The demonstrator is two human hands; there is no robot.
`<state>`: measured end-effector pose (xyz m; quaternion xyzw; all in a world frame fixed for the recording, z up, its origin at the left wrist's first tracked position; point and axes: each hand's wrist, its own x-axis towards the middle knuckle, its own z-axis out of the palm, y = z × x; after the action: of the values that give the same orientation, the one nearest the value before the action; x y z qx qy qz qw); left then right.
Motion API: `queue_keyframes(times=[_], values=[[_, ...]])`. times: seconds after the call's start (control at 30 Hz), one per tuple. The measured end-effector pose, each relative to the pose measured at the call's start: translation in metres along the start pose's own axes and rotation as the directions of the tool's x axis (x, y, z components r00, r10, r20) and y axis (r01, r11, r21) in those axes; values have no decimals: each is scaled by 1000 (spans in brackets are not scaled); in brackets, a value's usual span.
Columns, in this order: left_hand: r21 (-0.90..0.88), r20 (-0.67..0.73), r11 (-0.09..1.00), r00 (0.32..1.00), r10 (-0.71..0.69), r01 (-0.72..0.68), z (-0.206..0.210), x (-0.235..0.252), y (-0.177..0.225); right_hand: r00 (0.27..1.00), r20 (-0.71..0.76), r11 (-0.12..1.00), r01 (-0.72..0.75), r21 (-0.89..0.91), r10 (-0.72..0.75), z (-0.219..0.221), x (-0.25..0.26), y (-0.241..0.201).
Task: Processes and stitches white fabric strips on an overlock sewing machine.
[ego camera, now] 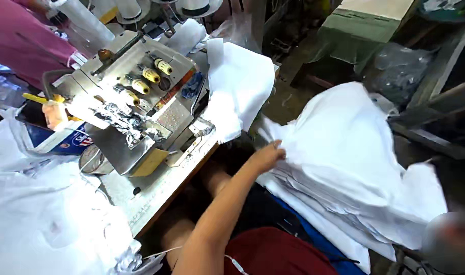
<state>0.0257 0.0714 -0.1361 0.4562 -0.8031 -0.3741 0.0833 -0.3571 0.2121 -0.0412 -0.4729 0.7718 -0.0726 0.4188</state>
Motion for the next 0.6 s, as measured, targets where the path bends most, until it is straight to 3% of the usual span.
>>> queue_keyframes(times=[0.03, 0.1, 0.17, 0.23, 0.27, 0.33, 0.4, 0.43, 0.53, 0.6], values=[[7, 72, 999, 996, -53, 53, 12, -9, -8, 986, 141, 994, 98, -40, -91, 7, 17, 38], [54, 160, 991, 978, -131, 124, 26, -24, -17, 965, 222, 989, 147, -20, -139, 21, 38, 68], [106, 249, 975, 944, -216, 195, 24, -37, -16, 977, 132, 982, 179, -62, -170, 24, 47, 45], [95, 301, 967, 919, -255, 237, 15, -49, -13, 928, -5, 920, 368, -135, -372, 32, 58, 3], [64, 319, 966, 912, -257, 249, 8, -56, -11, 844, -68, 838, 514, -185, -532, 45, 63, -25], [-31, 317, 970, 922, -220, 242, -5, -73, -8, 554, -147, 572, 775, -267, -819, 89, 68, -95], [-140, 254, 964, 949, -187, 228, -16, -92, -6, 233, -176, 278, 911, -303, -956, 143, 74, -162], [-189, 216, 954, 958, -190, 232, -21, -103, -6, 112, -176, 163, 936, -312, -978, 167, 76, -190], [-305, 97, 919, 968, -230, 249, -32, -137, -7, -113, -179, -44, 936, -349, -977, 224, 84, -250], [-394, 29, 882, 963, -269, 258, -34, -157, -11, -209, -181, -121, 907, -403, -961, 247, 96, -271]])
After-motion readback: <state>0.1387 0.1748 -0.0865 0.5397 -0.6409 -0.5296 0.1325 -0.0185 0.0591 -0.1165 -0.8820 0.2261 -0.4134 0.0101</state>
